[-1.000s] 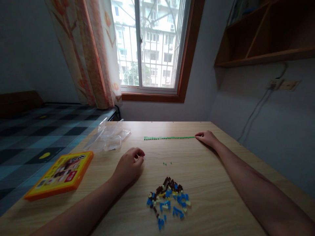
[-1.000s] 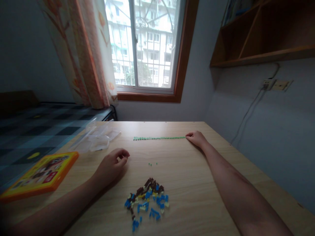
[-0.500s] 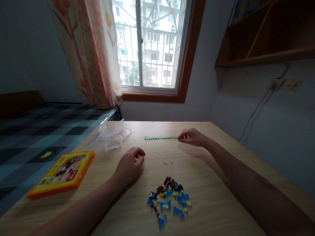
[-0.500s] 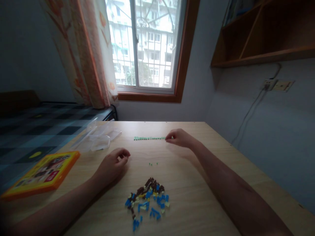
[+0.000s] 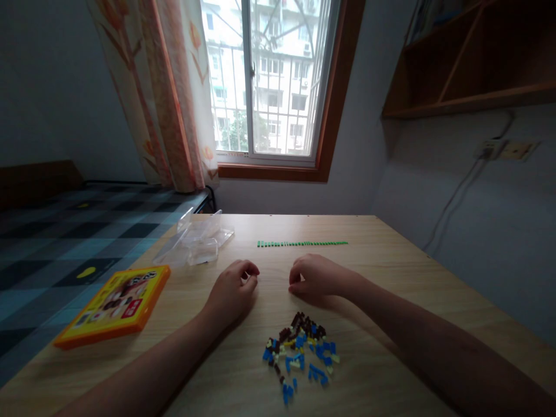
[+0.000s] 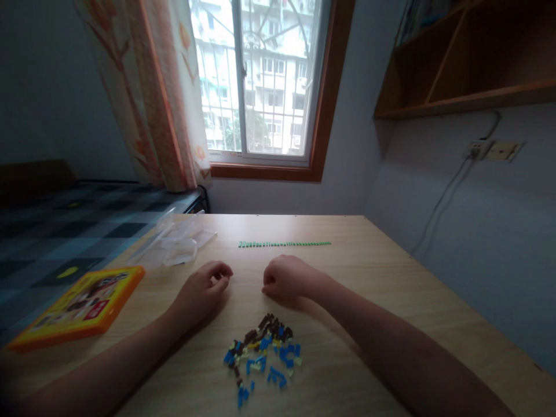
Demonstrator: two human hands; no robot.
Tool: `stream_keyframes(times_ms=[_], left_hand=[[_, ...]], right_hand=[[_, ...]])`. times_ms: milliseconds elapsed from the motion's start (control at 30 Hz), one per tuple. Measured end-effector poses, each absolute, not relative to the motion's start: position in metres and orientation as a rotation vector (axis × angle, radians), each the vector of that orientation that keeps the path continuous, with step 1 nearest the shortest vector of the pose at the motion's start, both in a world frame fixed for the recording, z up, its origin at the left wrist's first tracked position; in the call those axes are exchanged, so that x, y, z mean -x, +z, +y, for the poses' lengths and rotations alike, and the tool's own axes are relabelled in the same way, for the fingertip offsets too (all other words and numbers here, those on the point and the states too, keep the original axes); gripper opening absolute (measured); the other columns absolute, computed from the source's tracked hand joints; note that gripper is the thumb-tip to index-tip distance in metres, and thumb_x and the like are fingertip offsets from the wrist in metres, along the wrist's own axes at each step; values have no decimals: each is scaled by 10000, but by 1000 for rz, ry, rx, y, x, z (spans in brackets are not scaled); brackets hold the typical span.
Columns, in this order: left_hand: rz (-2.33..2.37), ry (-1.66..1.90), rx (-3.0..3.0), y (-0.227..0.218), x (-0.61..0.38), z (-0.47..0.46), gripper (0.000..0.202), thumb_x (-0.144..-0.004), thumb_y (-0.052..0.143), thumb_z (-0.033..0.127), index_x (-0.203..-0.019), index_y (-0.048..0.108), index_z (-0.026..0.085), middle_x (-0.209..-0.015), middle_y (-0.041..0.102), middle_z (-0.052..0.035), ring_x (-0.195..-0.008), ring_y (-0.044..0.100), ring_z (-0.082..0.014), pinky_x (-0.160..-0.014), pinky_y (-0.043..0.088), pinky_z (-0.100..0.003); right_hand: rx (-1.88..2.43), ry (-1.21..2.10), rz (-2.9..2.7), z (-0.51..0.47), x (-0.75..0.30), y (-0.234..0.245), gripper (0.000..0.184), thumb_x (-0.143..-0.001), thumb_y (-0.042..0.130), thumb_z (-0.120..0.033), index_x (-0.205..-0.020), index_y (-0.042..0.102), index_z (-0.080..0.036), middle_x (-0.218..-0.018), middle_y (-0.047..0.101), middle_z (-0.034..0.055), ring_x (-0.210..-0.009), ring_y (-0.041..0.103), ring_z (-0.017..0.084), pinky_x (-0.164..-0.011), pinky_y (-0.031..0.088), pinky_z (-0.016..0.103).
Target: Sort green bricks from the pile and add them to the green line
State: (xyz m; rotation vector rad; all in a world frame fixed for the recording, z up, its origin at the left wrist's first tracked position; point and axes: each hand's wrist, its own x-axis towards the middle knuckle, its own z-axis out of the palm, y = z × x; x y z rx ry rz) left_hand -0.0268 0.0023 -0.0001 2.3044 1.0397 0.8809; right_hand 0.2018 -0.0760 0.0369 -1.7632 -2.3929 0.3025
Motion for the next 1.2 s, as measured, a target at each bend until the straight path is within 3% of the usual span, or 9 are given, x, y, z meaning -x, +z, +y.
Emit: stream_keyframes(times_ms=[267,400,533,767,1200], left_hand=[[1049,865,-2306,1,27,2,170,-737,475,239,-779,634,198,-808,635,-32,-754,590,-200,-696,440,-317],[1045,870,-2302,-1,27,3,172,-742,472,244,-784,633,199,-816,638,-33,-766,595,-201,-704,442,-319],[1048,869,-2298,0,28,3,174,-740,469,247,-782,630,198,-817,640,-36,-763,595,-203,-705,445,-324],[1046,881,-2292,4,27,1,172,-741,473,251,-776,632,197,-811,641,-34,-752,593,-200,-690,451,-321],[1057,865,-2288,3,27,1,164,-748,481,237,-787,633,193,-813,645,-34,-754,601,-196,-713,460,-321]], right_hand=[[1708,173,-2363,-68,-214,43,151,-843,645,-234,-881,790,-214,-835,744,18,-723,618,119,-661,388,218],[1803,12,-2102,-58,-281,57,186,-882,626,-285,-906,785,-192,-865,750,35,-732,649,123,-682,430,212],[2144,-133,-1829,-58,-366,43,218,-877,602,-291,-944,787,-195,-932,759,50,-823,678,160,-765,463,229],[2293,-69,-1691,-68,-424,-7,241,-848,588,-249,-950,792,-174,-975,759,84,-907,690,203,-810,476,248],[2172,95,-1631,-70,-434,-20,322,-854,588,-330,-1046,778,-154,-1039,748,97,-947,688,214,-837,486,273]])
